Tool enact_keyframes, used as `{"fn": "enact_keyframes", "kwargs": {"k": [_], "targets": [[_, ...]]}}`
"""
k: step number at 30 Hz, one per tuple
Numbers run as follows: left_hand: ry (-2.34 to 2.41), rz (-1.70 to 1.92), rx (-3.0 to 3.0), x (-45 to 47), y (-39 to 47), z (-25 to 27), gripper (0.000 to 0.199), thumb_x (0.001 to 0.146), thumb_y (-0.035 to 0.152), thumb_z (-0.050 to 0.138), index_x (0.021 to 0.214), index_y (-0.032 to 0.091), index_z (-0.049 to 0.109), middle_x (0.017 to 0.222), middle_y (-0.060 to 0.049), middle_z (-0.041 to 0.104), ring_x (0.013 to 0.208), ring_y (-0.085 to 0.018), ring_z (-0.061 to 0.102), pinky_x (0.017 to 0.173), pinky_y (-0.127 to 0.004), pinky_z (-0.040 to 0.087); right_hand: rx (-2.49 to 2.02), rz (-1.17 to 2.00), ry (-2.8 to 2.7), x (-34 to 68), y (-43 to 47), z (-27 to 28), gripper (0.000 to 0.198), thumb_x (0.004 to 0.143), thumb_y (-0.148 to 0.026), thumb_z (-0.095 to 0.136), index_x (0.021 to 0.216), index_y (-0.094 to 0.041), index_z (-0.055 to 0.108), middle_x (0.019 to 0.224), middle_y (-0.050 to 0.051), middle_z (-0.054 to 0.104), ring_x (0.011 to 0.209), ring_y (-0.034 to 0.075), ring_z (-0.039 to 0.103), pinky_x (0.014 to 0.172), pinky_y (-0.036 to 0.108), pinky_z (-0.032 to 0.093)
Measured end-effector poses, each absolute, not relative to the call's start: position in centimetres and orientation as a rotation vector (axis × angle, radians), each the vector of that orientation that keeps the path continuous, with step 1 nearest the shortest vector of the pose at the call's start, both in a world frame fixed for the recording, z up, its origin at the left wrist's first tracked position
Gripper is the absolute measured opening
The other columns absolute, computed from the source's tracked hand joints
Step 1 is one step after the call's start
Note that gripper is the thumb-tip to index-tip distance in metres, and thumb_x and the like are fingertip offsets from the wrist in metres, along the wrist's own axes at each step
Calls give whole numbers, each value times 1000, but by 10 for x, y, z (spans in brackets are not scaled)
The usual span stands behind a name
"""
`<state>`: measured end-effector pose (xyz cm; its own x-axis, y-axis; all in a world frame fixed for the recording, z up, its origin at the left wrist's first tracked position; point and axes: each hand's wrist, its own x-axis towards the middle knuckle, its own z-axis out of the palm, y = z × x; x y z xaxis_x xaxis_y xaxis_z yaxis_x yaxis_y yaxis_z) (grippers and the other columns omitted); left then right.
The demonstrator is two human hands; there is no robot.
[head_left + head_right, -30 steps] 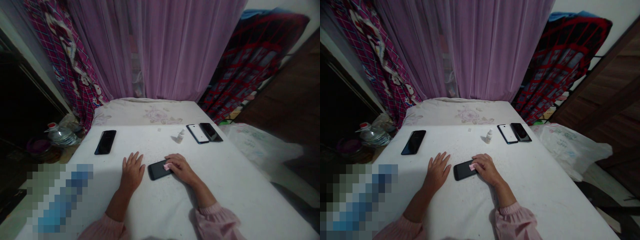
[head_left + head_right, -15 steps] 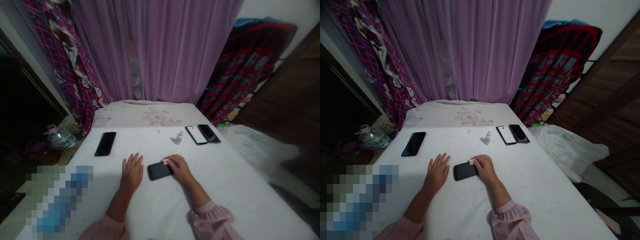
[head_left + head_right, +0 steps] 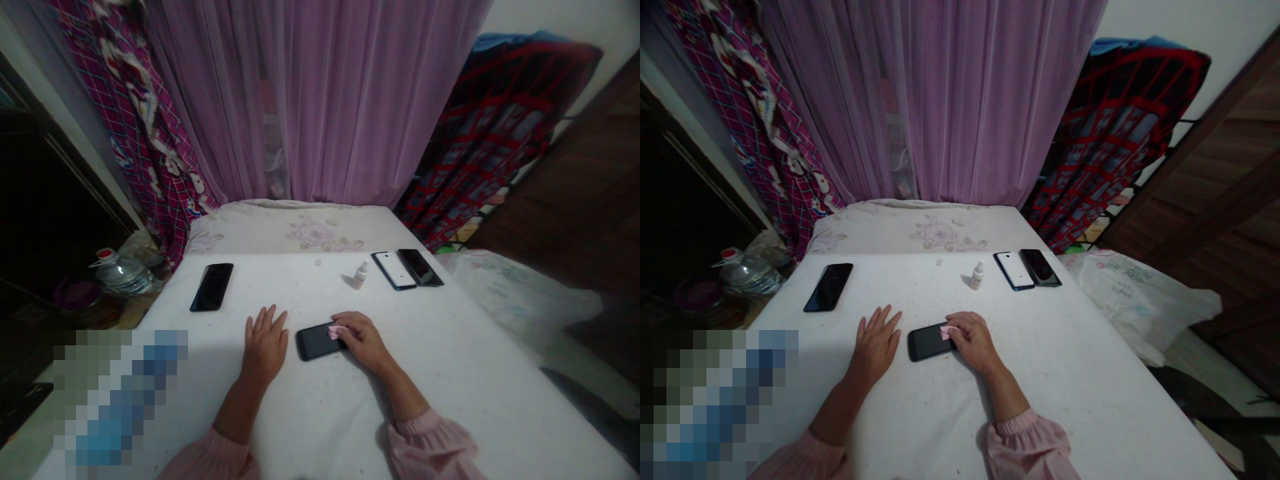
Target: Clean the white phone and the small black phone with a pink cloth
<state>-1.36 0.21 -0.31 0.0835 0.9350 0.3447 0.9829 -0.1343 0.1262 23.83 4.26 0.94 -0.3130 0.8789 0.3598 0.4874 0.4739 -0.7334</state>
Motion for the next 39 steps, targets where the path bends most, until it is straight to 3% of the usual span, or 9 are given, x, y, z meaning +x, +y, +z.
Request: {"fn": "enact_keyframes", "kwargs": {"k": [17,39], "targets": [[-1971,-596,-2206,-16,1,-7,40,95,25,44,132,23,61,146,-13,50,137,-34,43,110,-59,32,-1140,643,-1957,238,43,9,22,89,-34,55,84,-25,75,99,6,76,96,23,67,92,42,48],[-1952,-574,-2187,-14,0,-3,40,96,24,42,131,23,61,141,-9,56,139,-36,38,112,-61,25,-1141,657,-1960,239,43,9,22,89,-34,56,83,-26,75,99,6,76,97,24,67,93,43,46]]}}
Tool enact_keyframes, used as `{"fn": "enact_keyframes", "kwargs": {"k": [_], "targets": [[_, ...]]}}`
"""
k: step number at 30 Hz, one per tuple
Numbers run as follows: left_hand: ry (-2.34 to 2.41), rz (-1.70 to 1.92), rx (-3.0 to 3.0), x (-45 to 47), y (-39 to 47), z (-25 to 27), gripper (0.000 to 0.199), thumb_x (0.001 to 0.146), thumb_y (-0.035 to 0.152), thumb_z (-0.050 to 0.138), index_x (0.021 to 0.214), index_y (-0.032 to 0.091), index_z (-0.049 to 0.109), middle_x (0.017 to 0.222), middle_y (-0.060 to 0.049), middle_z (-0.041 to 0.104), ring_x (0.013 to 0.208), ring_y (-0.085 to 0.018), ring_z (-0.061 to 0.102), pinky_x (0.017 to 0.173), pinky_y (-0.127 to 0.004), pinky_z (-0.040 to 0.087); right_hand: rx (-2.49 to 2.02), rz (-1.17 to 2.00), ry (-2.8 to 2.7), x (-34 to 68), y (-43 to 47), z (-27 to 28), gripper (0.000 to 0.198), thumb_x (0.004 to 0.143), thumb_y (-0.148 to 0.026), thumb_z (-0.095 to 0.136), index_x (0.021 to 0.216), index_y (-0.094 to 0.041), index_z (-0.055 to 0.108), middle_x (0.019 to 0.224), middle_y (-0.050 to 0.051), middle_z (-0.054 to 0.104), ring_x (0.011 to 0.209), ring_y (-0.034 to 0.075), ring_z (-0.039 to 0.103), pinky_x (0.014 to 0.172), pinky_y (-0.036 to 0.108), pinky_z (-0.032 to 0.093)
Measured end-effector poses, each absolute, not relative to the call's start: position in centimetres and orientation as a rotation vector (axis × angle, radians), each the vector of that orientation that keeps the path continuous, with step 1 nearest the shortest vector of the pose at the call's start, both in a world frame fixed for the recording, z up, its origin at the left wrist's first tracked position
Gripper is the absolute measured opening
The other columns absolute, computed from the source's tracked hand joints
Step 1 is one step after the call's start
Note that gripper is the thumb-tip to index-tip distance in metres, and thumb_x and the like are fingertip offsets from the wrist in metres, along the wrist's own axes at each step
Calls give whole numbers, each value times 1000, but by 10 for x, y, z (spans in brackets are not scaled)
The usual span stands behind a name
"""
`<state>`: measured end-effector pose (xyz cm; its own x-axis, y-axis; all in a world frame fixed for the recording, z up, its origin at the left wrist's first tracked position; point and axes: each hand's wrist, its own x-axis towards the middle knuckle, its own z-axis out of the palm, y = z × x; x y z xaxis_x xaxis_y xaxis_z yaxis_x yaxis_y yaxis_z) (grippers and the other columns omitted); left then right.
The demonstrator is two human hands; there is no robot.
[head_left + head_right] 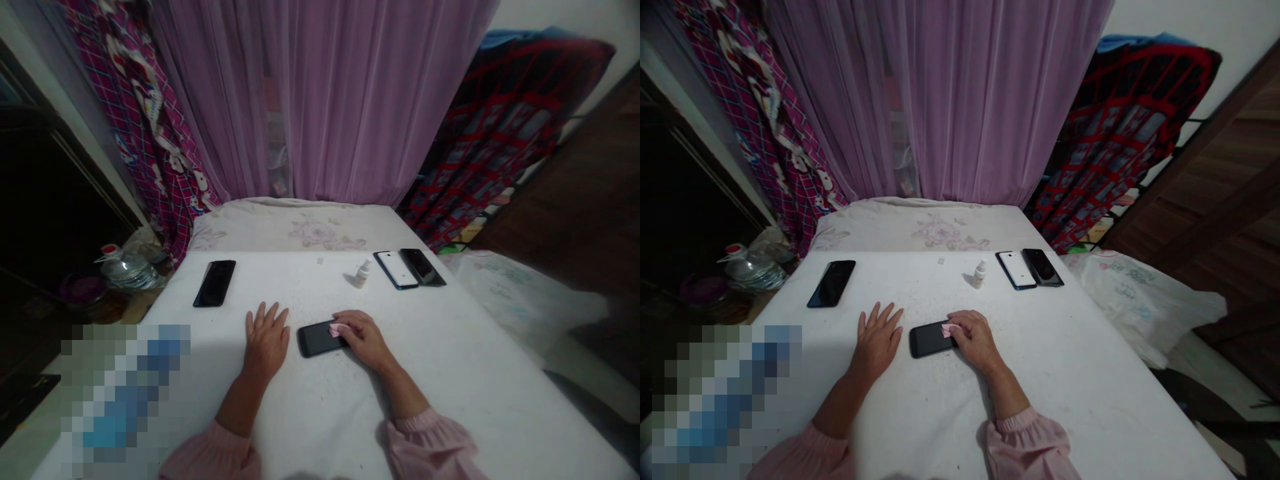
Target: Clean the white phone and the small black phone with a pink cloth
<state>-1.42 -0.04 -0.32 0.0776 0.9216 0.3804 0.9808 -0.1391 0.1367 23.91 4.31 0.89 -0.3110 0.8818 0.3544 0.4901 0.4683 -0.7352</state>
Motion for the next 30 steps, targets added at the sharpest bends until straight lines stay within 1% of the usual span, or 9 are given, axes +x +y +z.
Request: {"fn": "enact_keyframes", "kwargs": {"k": [6,12,17,24,28,30], "targets": [[-1972,-591,-2162,-11,-2,-2,39,95,23,43,130,23,62,141,-8,57,137,-38,40,113,-62,23,-1127,672,-1967,239,43,9,22,89,-35,56,82,-26,75,99,5,76,97,24,67,92,43,46],[-1970,-600,-2168,-12,-1,-3,40,95,22,43,130,23,62,141,-9,57,139,-38,38,113,-63,23,-1129,673,-1963,239,43,9,21,89,-34,57,82,-26,75,99,5,76,98,23,67,92,42,47],[-1991,-587,-2181,-13,-1,-4,40,95,24,43,131,25,61,142,-9,55,135,-37,43,113,-64,20,-1127,667,-1973,241,44,7,21,88,-34,57,84,-26,75,100,6,76,98,24,67,92,43,47],[-1980,-617,-2205,-15,-1,-3,40,94,24,45,131,24,61,141,-10,56,133,-39,45,111,-69,19,-1126,670,-1951,240,44,4,21,89,-35,56,84,-26,75,100,5,75,98,24,67,92,43,47],[-1969,-647,-2193,-14,-1,-2,39,94,23,45,130,24,62,140,-10,57,133,-39,46,111,-70,14,-1129,661,-1945,240,44,5,21,88,-35,57,83,-26,75,99,5,75,97,23,67,91,41,47],[-1968,-637,-2196,-14,-1,-3,39,95,23,44,130,23,61,140,-11,57,133,-40,45,110,-72,14,-1131,661,-1946,239,44,6,21,88,-34,57,82,-26,75,99,5,75,97,23,67,91,41,47]]}}
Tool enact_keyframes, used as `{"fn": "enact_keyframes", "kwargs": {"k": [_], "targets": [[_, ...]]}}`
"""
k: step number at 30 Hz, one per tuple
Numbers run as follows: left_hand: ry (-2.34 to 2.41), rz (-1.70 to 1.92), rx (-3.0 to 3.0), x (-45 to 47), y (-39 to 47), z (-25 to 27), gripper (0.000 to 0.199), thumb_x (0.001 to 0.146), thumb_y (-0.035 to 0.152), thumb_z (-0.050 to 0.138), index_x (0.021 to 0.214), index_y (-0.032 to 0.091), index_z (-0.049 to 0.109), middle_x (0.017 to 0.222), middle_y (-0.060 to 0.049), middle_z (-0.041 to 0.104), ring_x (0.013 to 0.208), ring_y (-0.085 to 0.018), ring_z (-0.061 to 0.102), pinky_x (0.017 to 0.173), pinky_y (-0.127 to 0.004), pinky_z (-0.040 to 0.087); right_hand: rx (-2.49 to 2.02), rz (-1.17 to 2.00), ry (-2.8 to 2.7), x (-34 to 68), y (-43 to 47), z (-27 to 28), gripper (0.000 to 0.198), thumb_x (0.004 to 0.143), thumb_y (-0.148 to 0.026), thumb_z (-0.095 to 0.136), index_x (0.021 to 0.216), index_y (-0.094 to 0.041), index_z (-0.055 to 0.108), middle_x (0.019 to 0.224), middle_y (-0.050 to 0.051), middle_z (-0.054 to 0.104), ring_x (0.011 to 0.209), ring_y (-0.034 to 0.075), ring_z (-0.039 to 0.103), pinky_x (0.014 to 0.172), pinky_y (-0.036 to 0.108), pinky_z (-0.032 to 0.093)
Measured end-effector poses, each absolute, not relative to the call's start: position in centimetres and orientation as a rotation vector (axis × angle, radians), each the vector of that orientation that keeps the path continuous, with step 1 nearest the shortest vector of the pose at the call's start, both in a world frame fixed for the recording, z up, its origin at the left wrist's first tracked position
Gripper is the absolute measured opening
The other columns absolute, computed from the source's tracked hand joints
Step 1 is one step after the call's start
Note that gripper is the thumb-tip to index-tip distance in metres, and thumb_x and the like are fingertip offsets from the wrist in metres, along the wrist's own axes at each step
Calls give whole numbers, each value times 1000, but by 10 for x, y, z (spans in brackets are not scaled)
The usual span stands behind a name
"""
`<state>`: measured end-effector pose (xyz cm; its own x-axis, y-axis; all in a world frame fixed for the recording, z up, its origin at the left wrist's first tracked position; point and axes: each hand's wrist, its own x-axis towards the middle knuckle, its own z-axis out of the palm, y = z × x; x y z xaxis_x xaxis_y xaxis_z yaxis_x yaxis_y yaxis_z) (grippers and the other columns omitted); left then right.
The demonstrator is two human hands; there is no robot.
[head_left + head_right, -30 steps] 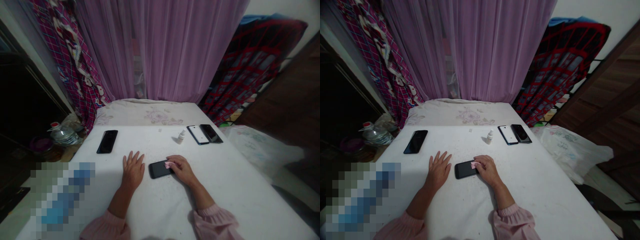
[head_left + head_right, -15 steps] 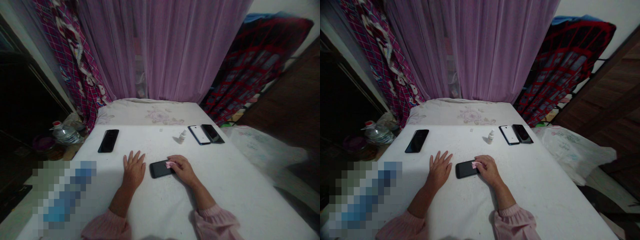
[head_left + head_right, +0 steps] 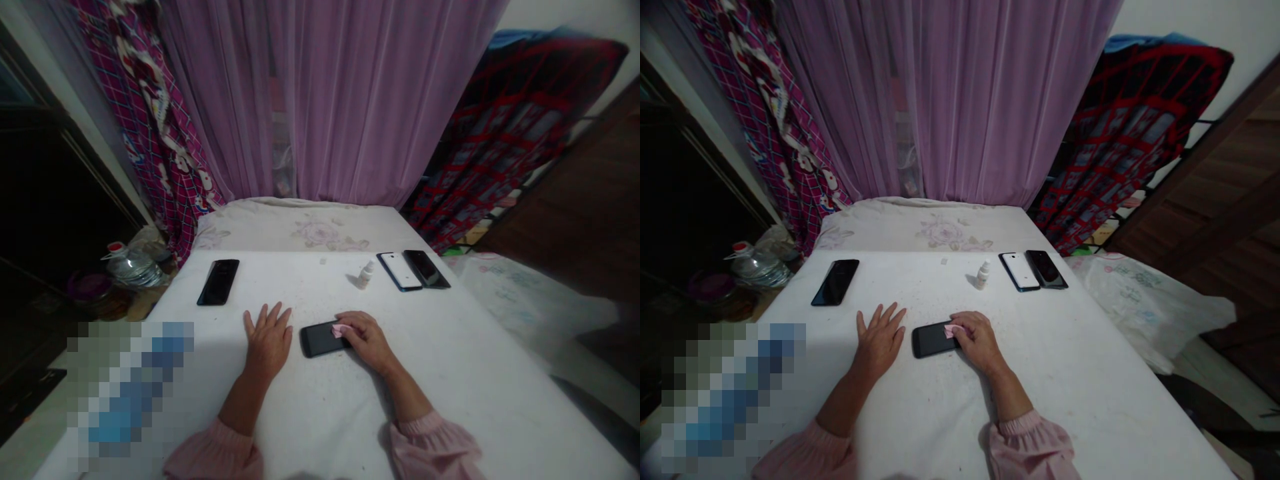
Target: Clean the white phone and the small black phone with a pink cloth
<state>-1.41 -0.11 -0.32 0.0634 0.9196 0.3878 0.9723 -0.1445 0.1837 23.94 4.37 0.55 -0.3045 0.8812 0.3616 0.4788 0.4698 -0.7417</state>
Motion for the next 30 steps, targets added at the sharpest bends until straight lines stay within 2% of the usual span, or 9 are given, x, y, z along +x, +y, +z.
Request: {"fn": "enact_keyframes", "kwargs": {"k": [4,6,10,13,16,21,27,30], "targets": [[-2017,-588,-2204,-14,1,-4,41,93,22,46,131,22,61,142,-11,55,134,-40,44,107,-66,29,-1132,680,-1953,239,43,8,21,88,-33,56,82,-26,75,99,5,75,98,23,66,93,41,46],[-2029,-563,-2206,-14,2,-4,41,93,22,46,131,23,60,142,-11,55,134,-39,44,106,-65,32,-1132,682,-1955,239,42,9,22,89,-33,56,81,-26,75,99,5,75,98,23,66,93,41,45],[-2025,-534,-2208,-13,2,0,41,94,23,45,131,23,60,142,-11,55,134,-38,45,106,-64,32,-1145,646,-1966,239,40,9,23,89,-33,54,84,-26,75,107,7,74,105,25,64,99,45,42],[-2024,-524,-2214,-14,1,0,41,94,23,44,132,23,60,142,-11,55,133,-38,45,106,-65,32,-1218,562,-1985,239,38,8,22,87,-34,55,88,-27,76,120,8,70,121,29,56,109,56,29],[-2016,-525,-2223,-15,1,-1,41,95,24,43,133,23,59,143,-11,54,134,-37,44,106,-65,31,-1287,539,-2026,238,37,8,23,86,-32,54,89,-28,76,129,7,65,131,32,48,110,62,20],[-2011,-534,-2207,-15,2,-6,41,95,24,43,133,24,59,143,-10,54,135,-37,44,107,-64,30,-1319,555,-2049,237,36,10,23,86,-31,54,90,-28,76,132,8,63,132,32,46,111,63,18],[-2003,-542,-2236,-17,3,-6,42,96,26,41,133,23,58,144,-11,54,135,-38,43,107,-65,30,-1334,610,-2024,238,36,11,22,85,-32,55,92,-28,75,129,9,65,126,29,52,112,62,16],[-2005,-630,-2254,-18,2,-6,40,96,26,40,132,23,59,141,-11,56,135,-34,45,110,-63,28,-1330,640,-2013,238,36,13,22,85,-32,54,91,-28,75,126,8,67,124,28,54,112,62,14]]}}
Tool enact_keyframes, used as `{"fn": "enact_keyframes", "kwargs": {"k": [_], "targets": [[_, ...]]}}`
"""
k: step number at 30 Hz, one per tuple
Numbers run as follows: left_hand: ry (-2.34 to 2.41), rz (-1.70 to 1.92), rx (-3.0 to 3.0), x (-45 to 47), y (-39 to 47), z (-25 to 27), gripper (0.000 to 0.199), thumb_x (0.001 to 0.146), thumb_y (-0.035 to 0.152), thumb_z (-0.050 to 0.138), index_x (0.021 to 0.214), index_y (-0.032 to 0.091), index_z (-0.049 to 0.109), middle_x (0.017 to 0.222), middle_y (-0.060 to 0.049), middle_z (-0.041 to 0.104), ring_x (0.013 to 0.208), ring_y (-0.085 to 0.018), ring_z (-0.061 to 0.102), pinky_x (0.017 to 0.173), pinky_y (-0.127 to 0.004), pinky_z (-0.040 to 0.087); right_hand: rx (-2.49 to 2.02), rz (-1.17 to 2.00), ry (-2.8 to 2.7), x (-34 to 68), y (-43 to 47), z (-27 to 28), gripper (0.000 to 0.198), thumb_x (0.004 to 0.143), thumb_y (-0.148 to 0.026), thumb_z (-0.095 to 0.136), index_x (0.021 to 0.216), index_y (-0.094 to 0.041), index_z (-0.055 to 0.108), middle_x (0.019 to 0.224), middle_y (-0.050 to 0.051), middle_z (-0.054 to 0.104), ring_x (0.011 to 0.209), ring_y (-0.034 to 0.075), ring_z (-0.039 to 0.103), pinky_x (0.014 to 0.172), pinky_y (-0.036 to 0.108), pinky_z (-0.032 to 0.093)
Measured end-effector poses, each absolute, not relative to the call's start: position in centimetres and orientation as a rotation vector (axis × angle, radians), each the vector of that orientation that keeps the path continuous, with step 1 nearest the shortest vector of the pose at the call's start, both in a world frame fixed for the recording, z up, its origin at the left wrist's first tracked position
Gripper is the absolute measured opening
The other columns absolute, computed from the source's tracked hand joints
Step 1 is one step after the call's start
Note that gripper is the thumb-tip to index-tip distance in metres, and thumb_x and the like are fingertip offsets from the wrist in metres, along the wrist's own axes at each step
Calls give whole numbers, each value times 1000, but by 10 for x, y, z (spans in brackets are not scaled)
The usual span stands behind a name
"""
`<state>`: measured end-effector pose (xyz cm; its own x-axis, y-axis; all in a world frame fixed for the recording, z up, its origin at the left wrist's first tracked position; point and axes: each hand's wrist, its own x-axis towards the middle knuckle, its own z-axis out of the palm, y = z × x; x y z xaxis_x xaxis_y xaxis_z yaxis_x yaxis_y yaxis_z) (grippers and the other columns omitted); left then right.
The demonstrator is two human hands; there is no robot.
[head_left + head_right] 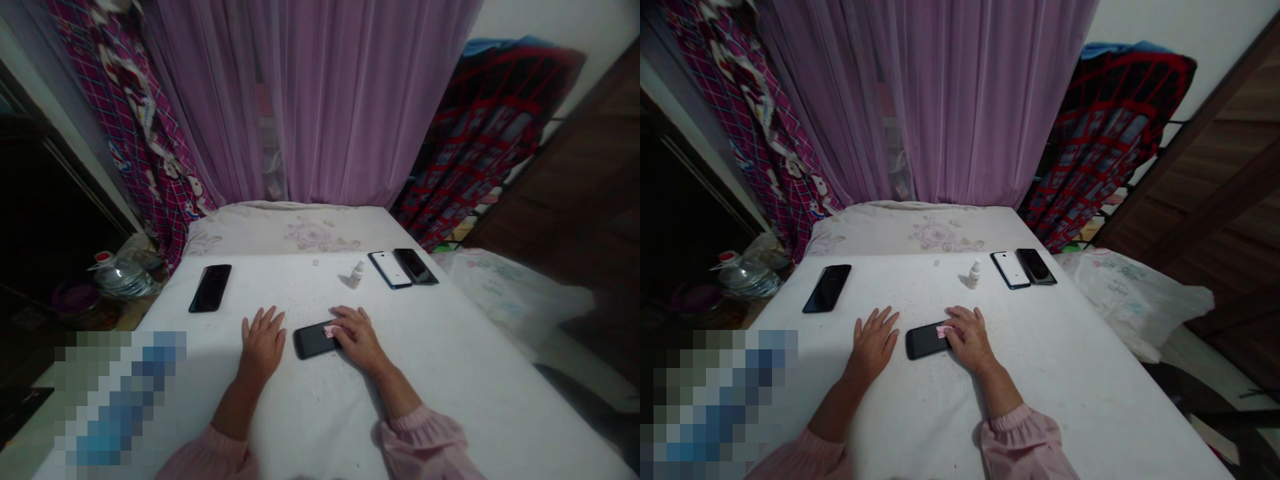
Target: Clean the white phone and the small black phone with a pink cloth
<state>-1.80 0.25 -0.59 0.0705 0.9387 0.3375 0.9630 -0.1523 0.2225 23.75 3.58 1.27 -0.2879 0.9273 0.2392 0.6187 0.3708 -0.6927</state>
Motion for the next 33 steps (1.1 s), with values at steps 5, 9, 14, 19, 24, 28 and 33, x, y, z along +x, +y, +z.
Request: {"fn": "enact_keyframes", "kwargs": {"k": [5,9,14,19,24,28,33], "targets": [[-1784,-724,-2629,-12,-3,-3,50,95,42,49,141,22,48,139,-12,58,134,-29,47,115,-57,24,-1311,668,-1986,238,36,12,21,85,-32,54,90,-27,74,121,8,69,121,27,56,112,62,12],[-1697,-680,-2758,-2,-10,1,66,83,51,66,140,23,47,138,-12,58,135,-32,45,117,-60,18,-1299,676,-1970,238,35,8,20,84,-32,56,92,-28,74,116,7,71,121,28,57,112,62,13],[-1784,-763,-2681,7,-12,10,53,81,36,68,130,23,54,127,-9,62,125,-30,52,117,-58,22,-1310,627,-1954,240,39,9,19,85,-34,57,88,-28,75,104,5,75,108,27,63,105,53,32],[-1818,-805,-2650,14,-12,12,49,78,30,66,125,23,55,120,-8,62,119,-29,54,116,-58,24,-1345,554,-1921,234,51,14,22,86,-32,56,85,-26,77,85,4,77,84,24,68,84,39,46],[-1878,-779,-2565,27,-12,13,55,79,42,69,128,21,55,117,-10,61,116,-30,54,114,-60,24,-1346,518,-1897,232,56,11,24,88,-34,55,86,-27,77,86,3,77,84,22,69,83,36,47],[-1900,-786,-2502,34,-13,14,50,80,43,69,124,22,57,115,-9,61,114,-30,54,114,-58,24,-1266,551,-1940,244,48,6,24,87,-32,54,88,-26,77,87,4,77,86,22,68,84,36,49],[-1884,-811,-2530,33,-13,13,49,81,42,66,125,23,56,115,-8,60,113,-29,54,114,-57,25,-1233,542,-1930,262,33,-1,21,85,-32,57,92,-28,77,99,5,76,102,25,66,93,42,48]]}}
